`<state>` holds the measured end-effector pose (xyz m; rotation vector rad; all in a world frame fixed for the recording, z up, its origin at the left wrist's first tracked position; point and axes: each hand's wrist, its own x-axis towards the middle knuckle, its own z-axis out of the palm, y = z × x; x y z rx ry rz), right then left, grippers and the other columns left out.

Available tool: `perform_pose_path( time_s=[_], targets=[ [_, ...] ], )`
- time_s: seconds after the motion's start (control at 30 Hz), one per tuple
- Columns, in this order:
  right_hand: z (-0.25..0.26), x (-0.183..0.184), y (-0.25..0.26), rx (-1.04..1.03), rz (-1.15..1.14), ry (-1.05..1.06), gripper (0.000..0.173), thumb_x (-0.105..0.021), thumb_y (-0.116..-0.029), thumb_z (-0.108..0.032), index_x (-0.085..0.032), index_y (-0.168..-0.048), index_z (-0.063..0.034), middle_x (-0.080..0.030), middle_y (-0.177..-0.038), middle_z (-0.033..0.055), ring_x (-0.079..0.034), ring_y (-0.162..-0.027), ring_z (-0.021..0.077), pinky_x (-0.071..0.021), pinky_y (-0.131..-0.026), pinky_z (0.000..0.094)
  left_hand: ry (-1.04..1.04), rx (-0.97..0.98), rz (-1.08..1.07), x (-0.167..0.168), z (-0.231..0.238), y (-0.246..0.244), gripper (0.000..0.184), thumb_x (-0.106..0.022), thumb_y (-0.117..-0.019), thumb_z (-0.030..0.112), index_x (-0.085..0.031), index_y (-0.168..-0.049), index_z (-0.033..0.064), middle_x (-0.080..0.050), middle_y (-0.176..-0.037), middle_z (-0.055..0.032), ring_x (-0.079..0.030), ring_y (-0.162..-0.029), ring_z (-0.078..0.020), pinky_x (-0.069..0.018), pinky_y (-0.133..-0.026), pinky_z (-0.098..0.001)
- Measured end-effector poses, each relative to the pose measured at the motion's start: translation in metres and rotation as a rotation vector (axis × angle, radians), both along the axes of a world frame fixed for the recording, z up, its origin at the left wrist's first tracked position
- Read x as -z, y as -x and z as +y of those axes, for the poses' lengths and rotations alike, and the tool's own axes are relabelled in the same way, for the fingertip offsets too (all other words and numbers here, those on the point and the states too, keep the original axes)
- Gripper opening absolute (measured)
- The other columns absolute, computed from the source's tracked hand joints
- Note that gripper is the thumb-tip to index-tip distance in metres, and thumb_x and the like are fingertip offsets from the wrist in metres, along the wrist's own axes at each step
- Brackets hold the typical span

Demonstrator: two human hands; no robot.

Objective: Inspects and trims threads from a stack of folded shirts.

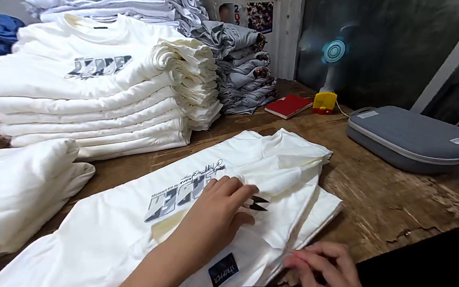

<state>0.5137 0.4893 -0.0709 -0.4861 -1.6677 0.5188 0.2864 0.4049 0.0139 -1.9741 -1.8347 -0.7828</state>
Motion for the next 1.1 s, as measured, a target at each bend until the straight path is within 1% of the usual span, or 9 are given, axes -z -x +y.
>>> perform_pose_path(
  time_s=[0.27, 0.37, 0.47, 0.53, 0.57, 0.63, 0.73, 1.0, 1.1],
  targets=[
    [0.002, -0.005, 0.0, -0.072, 0.074, -0.038, 0.017, -0.084, -0.0848, -0.038, -0.076, -0.087, -0.0234, -0.063, -0.097, -0.0106, -0.059, -0.099, -0.0001, -0.0497, -0.088, 0.0152, -0.028, 0.251, 0.214, -0.005, -0.001, -0.037, 0.023, -0.053, -0.1056, 0.029, -0.073, -0.107, 0.0183, -0.068, -0.094, -0.0005, -0.062, -0.083, -0.0208, -0.048, -0.07, -0.0373],
    [0.002, -0.003, -0.003, -0.102, 0.036, -0.074, 0.019, -0.082, -0.0865, -0.041, -0.075, -0.085, -0.024, -0.063, -0.094, -0.0108, -0.059, -0.098, 0.0017, -0.0481, -0.091, 0.0211, -0.05, 0.237, 0.275, -0.001, 0.002, -0.043, 0.02, -0.053, -0.1053, 0.023, -0.072, -0.1, 0.0162, -0.065, -0.085, -0.0012, -0.058, -0.075, -0.0208, -0.046, -0.065, -0.0354],
    [0.009, -0.007, -0.012, -0.039, -0.128, -0.11, 0.031, -0.071, -0.0945, -0.048, -0.069, -0.075, -0.0233, -0.068, -0.094, -0.0084, -0.06, -0.101, 0.0064, -0.0477, -0.093, 0.0281, -0.081, 0.137, 0.177, -0.006, -0.002, -0.039, 0.023, -0.054, -0.1058, 0.03, -0.073, -0.106, 0.0174, -0.068, -0.091, -0.0004, -0.063, -0.082, -0.0189, -0.0506, -0.07, -0.0354],
    [0.015, -0.01, -0.008, 0.057, -0.266, -0.16, 0.013, -0.069, -0.0954, -0.038, -0.077, -0.102, -0.0298, -0.065, -0.11, -0.0011, -0.059, -0.108, 0.0131, -0.0476, -0.095, 0.0343, -0.064, 0.078, 0.111, -0.009, -0.003, -0.032, 0.025, -0.054, -0.1042, 0.036, -0.073, -0.111, 0.0206, -0.069, -0.097, 0.0031, -0.065, -0.089, -0.0151, -0.0537, -0.076, -0.0341],
    [0.019, -0.011, -0.004, 0.088, -0.322, -0.194, 0.02, -0.068, -0.0959, -0.034, -0.077, -0.113, -0.0336, -0.064, -0.117, 0.0027, -0.058, -0.11, 0.017, -0.0461, -0.095, 0.0385, -0.061, 0.07, 0.102, -0.009, -0.004, -0.03, 0.025, -0.054, -0.1041, 0.037, -0.073, -0.111, 0.0216, -0.069, -0.098, 0.0046, -0.065, -0.09, -0.0139, -0.0533, -0.076, -0.0332],
    [0.025, -0.007, 0.002, 0.131, -0.302, -0.258, 0.018, -0.067, -0.0948, -0.027, -0.079, -0.106, -0.0353, -0.07, -0.112, -0.0018, -0.059, -0.111, 0.0163, -0.044, -0.098, 0.0399, -0.088, 0.084, 0.132, -0.009, -0.004, -0.029, 0.026, -0.053, -0.1048, 0.036, -0.074, -0.108, 0.0215, -0.07, -0.096, 0.005, -0.064, -0.085, -0.0138, -0.0515, -0.072, -0.0324],
    [0.024, -0.005, -0.001, 0.164, -0.155, -0.278, 0.005, -0.072, -0.0957, -0.032, -0.077, -0.096, -0.0305, -0.065, -0.096, -0.0098, -0.058, -0.103, 0.0076, -0.0441, -0.096, 0.0292, -0.115, 0.118, 0.204, -0.01, -0.007, -0.036, 0.026, -0.051, -0.1063, 0.032, -0.074, -0.107, 0.02, -0.069, -0.094, 0.0031, -0.06, -0.079, -0.0163, -0.0459, -0.067, -0.0332],
    [0.009, -0.003, -0.005, 0.001, -0.035, -0.165, 0.011, -0.073, -0.0959, -0.037, -0.074, -0.093, -0.0264, -0.063, -0.1, -0.0102, -0.058, -0.102, 0.003, -0.0469, -0.094, 0.0223, -0.065, 0.151, 0.201, 0.0, 0.003, -0.043, 0.023, -0.053, -0.1051, 0.028, -0.074, -0.1, 0.0193, -0.069, -0.088, 0.0032, -0.06, -0.077, -0.0174, -0.0459, -0.066, -0.0337],
    [0.008, -0.004, -0.012, -0.055, -0.114, -0.143, 0.032, -0.066, -0.0956, -0.053, -0.067, -0.079, -0.0247, -0.066, -0.099, -0.0096, -0.059, -0.107, 0.0059, -0.0473, -0.097, 0.0264, 0.04, 0.11, -0.003, -0.005, -0.001, -0.034, 0.025, -0.066, -0.0959, 0.035, -0.069, -0.117, 0.0208, -0.068, -0.101, 0.0018, -0.066, -0.091, -0.0175, -0.0539, -0.076, -0.039]
  ],
)
